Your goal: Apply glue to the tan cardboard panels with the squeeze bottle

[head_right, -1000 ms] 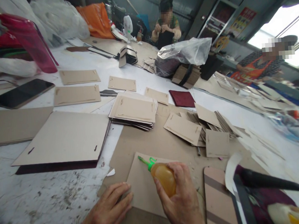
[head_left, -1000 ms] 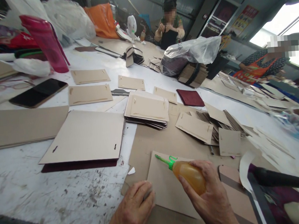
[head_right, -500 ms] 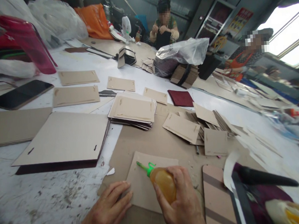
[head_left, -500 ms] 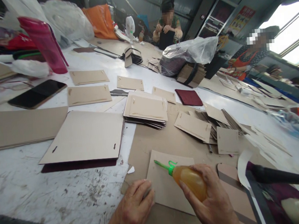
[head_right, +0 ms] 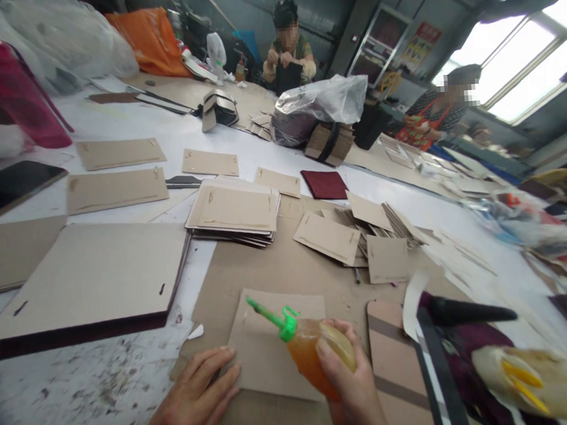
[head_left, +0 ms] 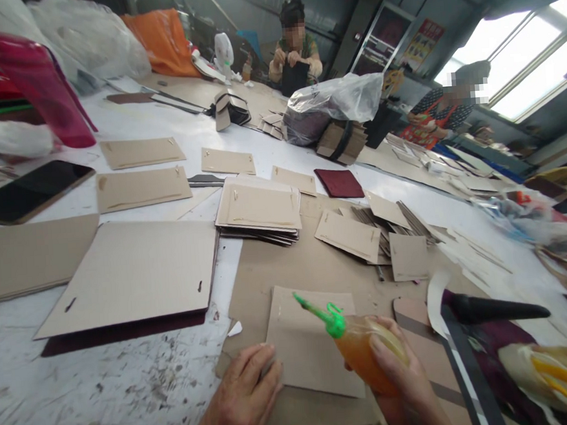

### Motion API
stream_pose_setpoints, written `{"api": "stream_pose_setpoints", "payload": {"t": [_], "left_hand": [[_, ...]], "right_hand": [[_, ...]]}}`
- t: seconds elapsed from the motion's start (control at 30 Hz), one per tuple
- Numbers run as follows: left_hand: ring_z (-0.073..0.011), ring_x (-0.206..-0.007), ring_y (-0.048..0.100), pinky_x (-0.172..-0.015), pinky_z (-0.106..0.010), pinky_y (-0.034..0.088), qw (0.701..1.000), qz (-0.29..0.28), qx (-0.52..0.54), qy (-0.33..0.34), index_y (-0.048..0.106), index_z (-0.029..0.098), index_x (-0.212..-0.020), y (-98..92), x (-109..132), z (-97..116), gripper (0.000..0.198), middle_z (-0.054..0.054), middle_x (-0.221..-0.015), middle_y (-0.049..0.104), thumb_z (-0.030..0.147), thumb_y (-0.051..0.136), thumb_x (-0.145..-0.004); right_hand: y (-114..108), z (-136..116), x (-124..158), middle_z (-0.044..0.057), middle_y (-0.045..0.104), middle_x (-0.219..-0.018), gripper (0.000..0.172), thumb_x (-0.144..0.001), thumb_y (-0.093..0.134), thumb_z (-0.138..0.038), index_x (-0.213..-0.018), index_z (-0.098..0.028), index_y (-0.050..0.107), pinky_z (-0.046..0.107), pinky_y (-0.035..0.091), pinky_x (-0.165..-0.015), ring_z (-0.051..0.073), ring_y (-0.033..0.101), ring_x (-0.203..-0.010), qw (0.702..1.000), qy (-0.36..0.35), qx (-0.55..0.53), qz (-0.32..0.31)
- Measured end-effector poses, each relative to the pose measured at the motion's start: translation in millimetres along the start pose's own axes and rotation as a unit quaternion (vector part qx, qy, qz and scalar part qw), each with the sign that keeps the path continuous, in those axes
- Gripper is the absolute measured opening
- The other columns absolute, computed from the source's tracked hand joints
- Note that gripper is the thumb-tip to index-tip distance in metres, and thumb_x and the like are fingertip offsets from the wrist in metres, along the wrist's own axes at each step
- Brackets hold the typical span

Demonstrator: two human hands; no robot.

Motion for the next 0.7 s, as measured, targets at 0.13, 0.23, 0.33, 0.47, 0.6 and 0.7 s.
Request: {"api": "stream_pose_setpoints", "payload": {"t": [0.13, 0.23, 0.33, 0.47, 0.6, 0.7], "left_hand": [[-0.0172, -0.106, 0.054, -0.088, -0.023, 0.051, 1.0, -0.024, 0.015, 0.011, 0.064, 0.013, -0.1, 3.8, 6.7, -3.5, 0.026, -0.01, -0.103, 0.062, 0.01, 0.041, -0.089], [-0.0176, -0.11, 0.052, -0.09, -0.024, 0.05, 0.999, -0.015, 0.034, 0.009, 0.063, 0.013, -0.104, 8.2, 13.0, -7.1, 0.026, -0.01, -0.108, 0.061, 0.01, 0.041, -0.09], [-0.0184, -0.111, 0.051, -0.09, -0.025, 0.051, 0.999, -0.002, 0.043, 0.012, 0.062, 0.014, -0.106, 10.6, 16.6, -8.6, 0.026, -0.01, -0.11, 0.06, 0.01, 0.042, -0.089], [-0.0178, -0.111, 0.052, -0.091, -0.025, 0.05, 0.999, -0.018, 0.042, 0.011, 0.062, 0.014, -0.107, 9.7, 15.7, -8.6, 0.025, -0.009, -0.111, 0.06, 0.01, 0.045, -0.088], [-0.0178, -0.111, 0.052, -0.092, -0.024, 0.049, 0.999, -0.03, 0.04, 0.018, 0.062, 0.015, -0.108, 7.5, 14.0, -8.6, 0.025, -0.009, -0.112, 0.06, 0.012, 0.046, -0.089], [-0.0174, -0.111, 0.053, -0.092, -0.023, 0.049, 0.998, -0.036, 0.039, 0.021, 0.063, 0.015, -0.108, 7.8, 14.0, -9.5, 0.026, -0.009, -0.112, 0.06, 0.013, 0.045, -0.089]], "right_hand": [[-39.8, 27.6, 17.0, 0.007, 0.061, -0.094, 0.049, -0.067, 0.064, -0.055, -0.102, -0.024, 0.05, 0.037, 0.052, -0.055, 0.025, 0.063, -0.073, 0.97, 0.165, -0.169, 0.066], [-76.9, 39.8, 20.8, 0.003, 0.062, -0.09, 0.054, -0.056, 0.074, -0.053, -0.097, -0.024, 0.053, 0.031, 0.052, -0.061, 0.021, 0.061, -0.075, 0.969, 0.167, -0.086, 0.161], [-98.0, 40.8, 21.9, 0.003, 0.063, -0.09, 0.059, -0.054, 0.073, -0.06, -0.096, -0.022, 0.055, 0.031, 0.051, -0.064, 0.022, 0.061, -0.078, 0.97, 0.129, 0.062, 0.197], [-100.8, 34.9, 25.1, 0.003, 0.061, -0.094, 0.057, -0.058, 0.065, -0.066, -0.095, -0.023, 0.057, 0.032, 0.051, -0.072, 0.023, 0.059, -0.082, 0.962, 0.068, 0.204, 0.169], [-96.6, 35.5, 27.1, 0.003, 0.059, -0.099, 0.052, -0.067, 0.06, -0.063, -0.099, -0.023, 0.056, 0.036, 0.045, -0.087, 0.022, 0.057, -0.088, 0.954, -0.01, 0.262, 0.144], [-93.6, 37.6, 21.4, 0.004, 0.057, -0.098, 0.045, -0.074, 0.057, -0.059, -0.1, -0.022, 0.054, 0.037, 0.044, -0.087, 0.022, 0.056, -0.089, 0.943, -0.076, 0.294, 0.134]]}}
Point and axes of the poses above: each hand's wrist, its own x-axis away from the middle knuckle, its own y-axis out of the palm, z = x × y, the point moved 4 cm from there along -x, towards the middle knuckle
